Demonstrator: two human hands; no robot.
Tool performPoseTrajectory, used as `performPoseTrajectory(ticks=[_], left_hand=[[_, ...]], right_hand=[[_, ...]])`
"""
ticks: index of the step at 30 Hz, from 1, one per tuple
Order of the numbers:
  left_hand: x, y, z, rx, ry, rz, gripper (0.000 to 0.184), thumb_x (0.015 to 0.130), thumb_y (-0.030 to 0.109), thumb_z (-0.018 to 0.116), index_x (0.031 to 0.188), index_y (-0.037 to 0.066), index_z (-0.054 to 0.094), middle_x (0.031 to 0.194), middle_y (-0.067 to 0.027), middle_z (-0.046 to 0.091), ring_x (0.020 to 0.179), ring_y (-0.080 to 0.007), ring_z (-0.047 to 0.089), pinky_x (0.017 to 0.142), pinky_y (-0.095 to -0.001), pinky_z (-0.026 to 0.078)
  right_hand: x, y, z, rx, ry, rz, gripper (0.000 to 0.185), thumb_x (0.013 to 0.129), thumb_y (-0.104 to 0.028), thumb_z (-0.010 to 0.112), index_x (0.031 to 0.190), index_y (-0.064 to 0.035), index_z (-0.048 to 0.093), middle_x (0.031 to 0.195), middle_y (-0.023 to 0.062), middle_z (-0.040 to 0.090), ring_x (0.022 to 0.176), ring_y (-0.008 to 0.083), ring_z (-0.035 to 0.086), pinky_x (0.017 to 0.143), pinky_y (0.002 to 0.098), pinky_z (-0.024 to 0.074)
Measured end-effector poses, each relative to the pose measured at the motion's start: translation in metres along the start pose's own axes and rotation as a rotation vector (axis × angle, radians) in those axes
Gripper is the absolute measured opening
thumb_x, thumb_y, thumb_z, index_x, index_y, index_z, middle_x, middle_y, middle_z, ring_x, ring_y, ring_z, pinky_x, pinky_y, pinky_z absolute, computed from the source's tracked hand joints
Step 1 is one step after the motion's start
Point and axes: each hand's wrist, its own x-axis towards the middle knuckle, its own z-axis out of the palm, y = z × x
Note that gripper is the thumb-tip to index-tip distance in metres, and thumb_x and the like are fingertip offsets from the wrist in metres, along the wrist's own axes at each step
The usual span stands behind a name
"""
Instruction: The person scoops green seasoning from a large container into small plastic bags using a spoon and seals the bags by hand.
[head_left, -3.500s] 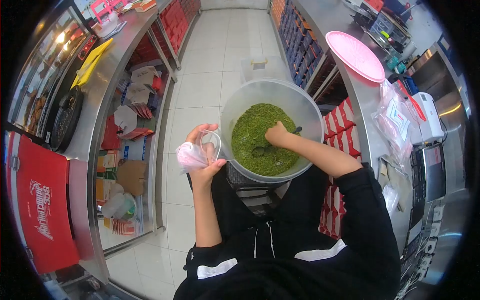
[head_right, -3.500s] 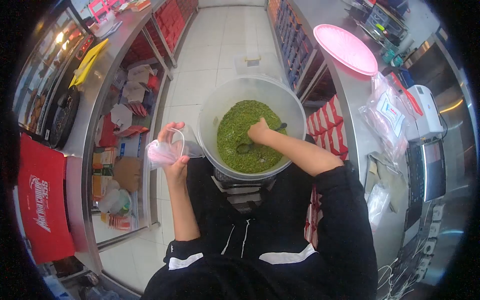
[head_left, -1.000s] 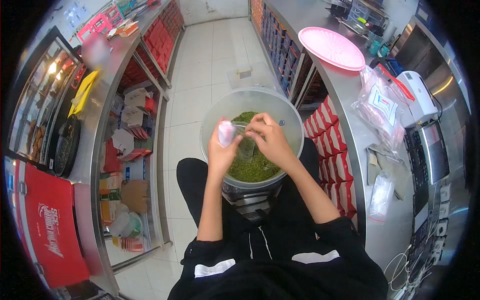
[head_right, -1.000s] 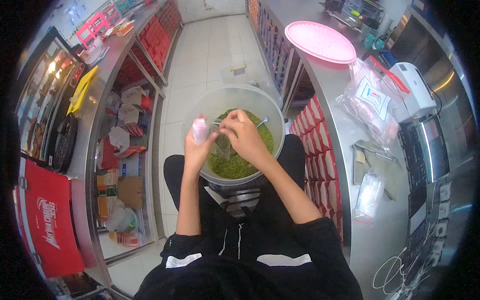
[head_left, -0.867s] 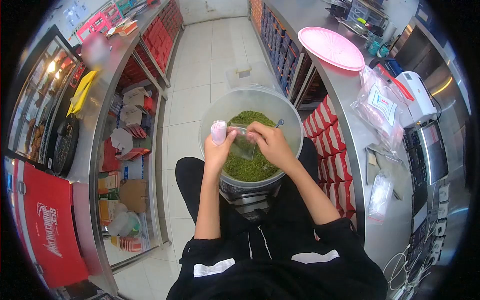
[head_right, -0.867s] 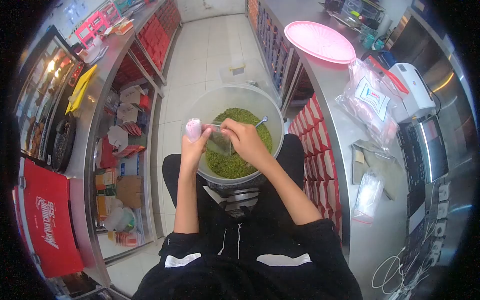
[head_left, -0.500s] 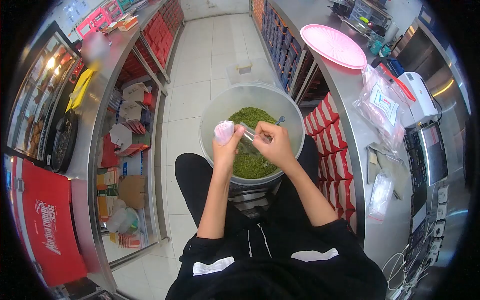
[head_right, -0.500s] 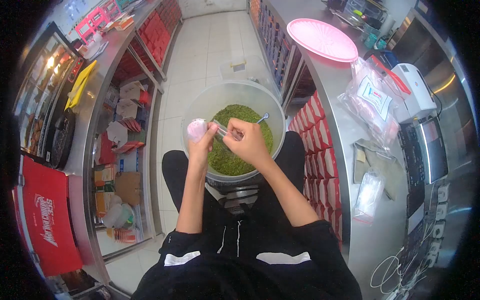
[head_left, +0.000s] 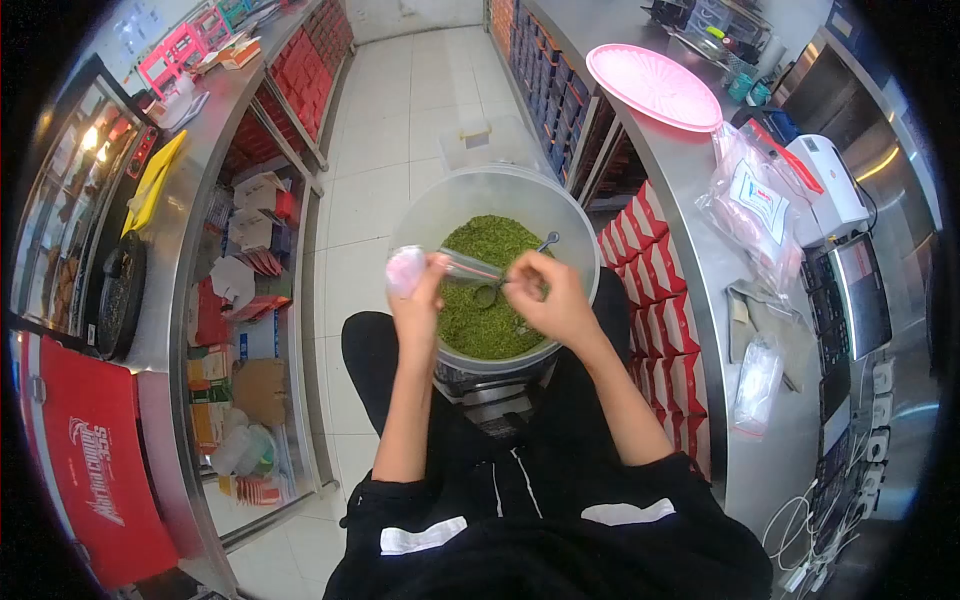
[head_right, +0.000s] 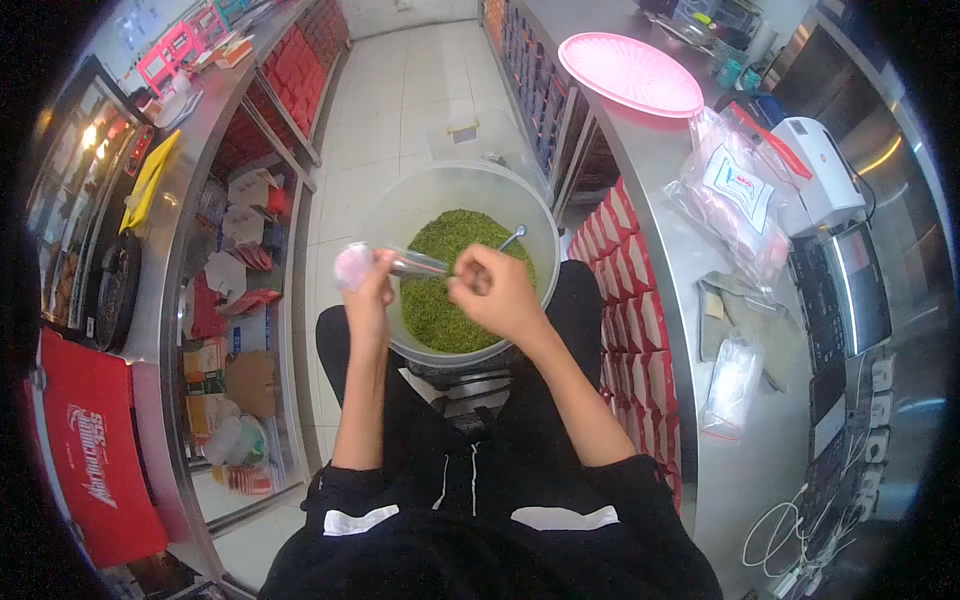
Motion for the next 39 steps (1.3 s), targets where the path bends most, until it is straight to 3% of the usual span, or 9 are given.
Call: performPoseTrajectory(ticks=[2, 5, 9, 12, 16, 20, 25, 31, 39], left_hand=[[-0.007, -0.002, 0.01, 0.045, -0.111, -0.082, 0.021, 0.078, 0.02, 0.064, 0.091, 0.004, 0.06, 0.07, 0.0028, 0.053, 0.05, -0.0022, 0.039, 0.044, -0.0172, 0.03], [-0.007, -0.008, 0.014, -0.075, -0.124, -0.159, 0.034, 0.079, 0.022, 0.063, 0.107, 0.005, 0.054, 0.078, 0.0006, 0.057, 0.052, -0.0023, 0.042, 0.046, -0.0168, 0.033], [-0.003, -0.022, 0.008, -0.388, -0.199, -0.316, 0.043, 0.087, 0.03, 0.051, 0.124, 0.011, 0.041, 0.102, -0.008, 0.057, 0.065, -0.0074, 0.054, 0.05, -0.0179, 0.04], [-0.005, -0.017, 0.008, -0.433, -0.241, -0.345, 0.043, 0.09, 0.031, 0.041, 0.127, 0.009, 0.037, 0.108, -0.0108, 0.055, 0.076, -0.0101, 0.058, 0.057, -0.0207, 0.05], [-0.004, -0.01, 0.009, -0.414, -0.283, -0.34, 0.043, 0.091, 0.03, 0.038, 0.129, 0.009, 0.035, 0.109, -0.0116, 0.055, 0.087, -0.0139, 0.059, 0.066, -0.0254, 0.053], [-0.003, -0.017, 0.01, -0.399, -0.296, -0.413, 0.042, 0.091, 0.034, 0.038, 0.125, 0.009, 0.039, 0.108, -0.0099, 0.055, 0.089, -0.0153, 0.058, 0.068, -0.0277, 0.053], [-0.005, -0.016, 0.011, -0.418, -0.303, -0.397, 0.041, 0.09, 0.033, 0.043, 0.12, 0.004, 0.043, 0.103, -0.0083, 0.057, 0.086, -0.0161, 0.06, 0.069, -0.0302, 0.054], [-0.007, -0.017, 0.014, -0.138, -0.208, -0.25, 0.034, 0.086, 0.013, 0.051, 0.119, 0.008, 0.046, 0.096, -0.0067, 0.059, 0.083, -0.0158, 0.06, 0.066, -0.0252, 0.051], [0.003, -0.022, 0.0, 0.695, -0.344, 0.257, 0.031, 0.076, 0.011, 0.058, 0.106, 0.002, 0.052, 0.077, -0.0147, 0.061, 0.072, -0.0233, 0.062, 0.063, -0.035, 0.047]], right_hand=[[0.008, 0.0, 0.004, -0.153, -0.064, -0.206, 0.018, 0.071, -0.018, 0.063, 0.075, -0.0015, 0.058, 0.061, 0.0095, 0.052, 0.056, 0.0198, 0.05, 0.054, 0.0294, 0.0405], [0.055, 0.02, -0.005, -0.363, -0.338, -0.139, 0.024, 0.072, -0.023, 0.062, 0.085, -0.0039, 0.059, 0.079, 0.0176, 0.058, 0.069, 0.037, 0.056, 0.063, 0.043, 0.0436], [0.134, -0.005, -0.022, -0.664, 0.327, -0.291, 0.034, 0.076, -0.03, 0.061, 0.094, -0.0013, 0.056, 0.089, 0.0166, 0.058, 0.086, 0.0317, 0.058, 0.07, 0.0398, 0.0447], [0.133, -0.012, -0.02, -0.566, 0.459, -0.337, 0.043, 0.073, -0.034, 0.065, 0.099, -0.0013, 0.054, 0.099, 0.0171, 0.054, 0.09, 0.0311, 0.056, 0.074, 0.0383, 0.0448], [0.064, 0.002, 0.003, -0.343, -0.145, -0.241, 0.031, 0.072, -0.029, 0.066, 0.081, 0.0004, 0.061, 0.1, 0.0129, 0.052, 0.084, 0.0264, 0.055, 0.075, 0.0314, 0.044], [0.037, 0.024, 0.022, -0.033, -0.201, -0.132, 0.025, 0.074, -0.024, 0.065, 0.073, 0.0008, 0.062, 0.099, 0.011, 0.052, 0.082, 0.0229, 0.055, 0.073, 0.0293, 0.043], [0.033, 0.028, 0.035, 0.334, 0.065, 0.024, 0.021, 0.076, -0.018, 0.061, 0.076, 0.003, 0.061, 0.088, 0.0124, 0.054, 0.077, 0.0228, 0.055, 0.071, 0.0304, 0.0429], [0.023, 0.004, 0.02, -0.132, 0.051, -0.077, 0.019, 0.079, -0.015, 0.059, 0.082, 0.003, 0.062, 0.078, 0.0088, 0.054, 0.068, 0.018, 0.051, 0.068, 0.0264, 0.0415], [0.022, -0.001, -0.016, -0.092, -0.073, 0.028, 0.014, 0.073, -0.012, 0.062, 0.077, 0.0016, 0.065, 0.065, 0.0129, 0.063, 0.061, 0.016, 0.062, 0.058, 0.0279, 0.0467]])
